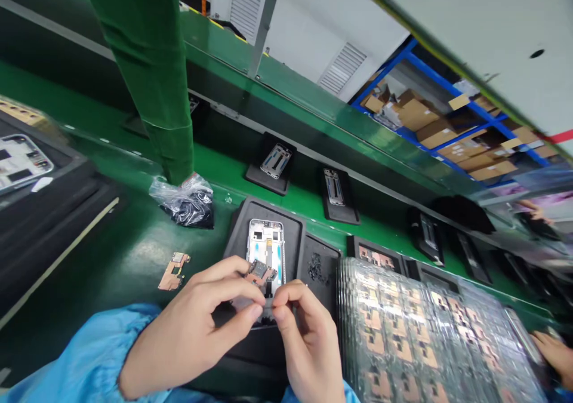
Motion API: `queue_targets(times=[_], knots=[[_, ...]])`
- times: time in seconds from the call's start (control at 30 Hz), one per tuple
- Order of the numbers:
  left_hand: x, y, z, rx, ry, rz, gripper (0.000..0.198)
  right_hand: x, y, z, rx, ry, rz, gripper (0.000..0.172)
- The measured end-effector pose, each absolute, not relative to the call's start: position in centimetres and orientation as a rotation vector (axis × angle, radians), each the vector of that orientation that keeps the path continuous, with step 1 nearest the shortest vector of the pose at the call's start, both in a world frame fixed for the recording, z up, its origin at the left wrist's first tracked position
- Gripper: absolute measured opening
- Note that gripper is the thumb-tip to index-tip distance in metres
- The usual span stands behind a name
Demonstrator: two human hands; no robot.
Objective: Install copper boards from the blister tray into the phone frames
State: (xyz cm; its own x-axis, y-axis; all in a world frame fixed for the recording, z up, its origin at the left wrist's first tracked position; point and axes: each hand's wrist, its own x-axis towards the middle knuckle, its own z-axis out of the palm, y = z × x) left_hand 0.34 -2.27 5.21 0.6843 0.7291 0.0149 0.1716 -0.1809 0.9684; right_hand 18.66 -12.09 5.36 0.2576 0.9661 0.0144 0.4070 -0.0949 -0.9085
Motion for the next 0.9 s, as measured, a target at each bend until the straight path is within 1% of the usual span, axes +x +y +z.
queue_targets(times=[0.17, 0.47, 0.53, 0.6, 0.7, 0.8, 0.9], knots=[[0.9, -2.6, 5.7, 1.654, 0.687, 0.573, 0.023, 18.3, -12.1, 5.3, -1.657, -1.316, 0.821, 0.016], [1.5, -3.2, 5.3, 1.718, 0.719, 0.668, 0.02, 18.1, -12.6, 6.3, -1.686, -1.588, 0.468, 0.011], [1.5, -3.4, 5.2, 1.706, 0.706, 0.67, 0.019, 18.2, -12.7, 6.3, -1.691, -1.585, 0.442, 0.012], [1.5, -3.4, 5.1, 1.642, 0.694, 0.672, 0.019, 18.4, -12.8, 6.0, -1.696, -1.485, 0.528, 0.014], [1.3, -3.4, 4.6, 1.532, 0.701, 0.66, 0.024, 18.4, -12.8, 5.4, -1.682, -1.186, 0.775, 0.02], [1.3, -3.3, 4.1, 1.451, 0.725, 0.662, 0.023, 17.8, -12.7, 5.1, -1.628, -0.892, 1.002, 0.026], [1.3, -3.4, 3.8, 1.378, 0.74, 0.667, 0.025, 17.1, -12.4, 5.3, -1.574, -0.7, 1.095, 0.032]])
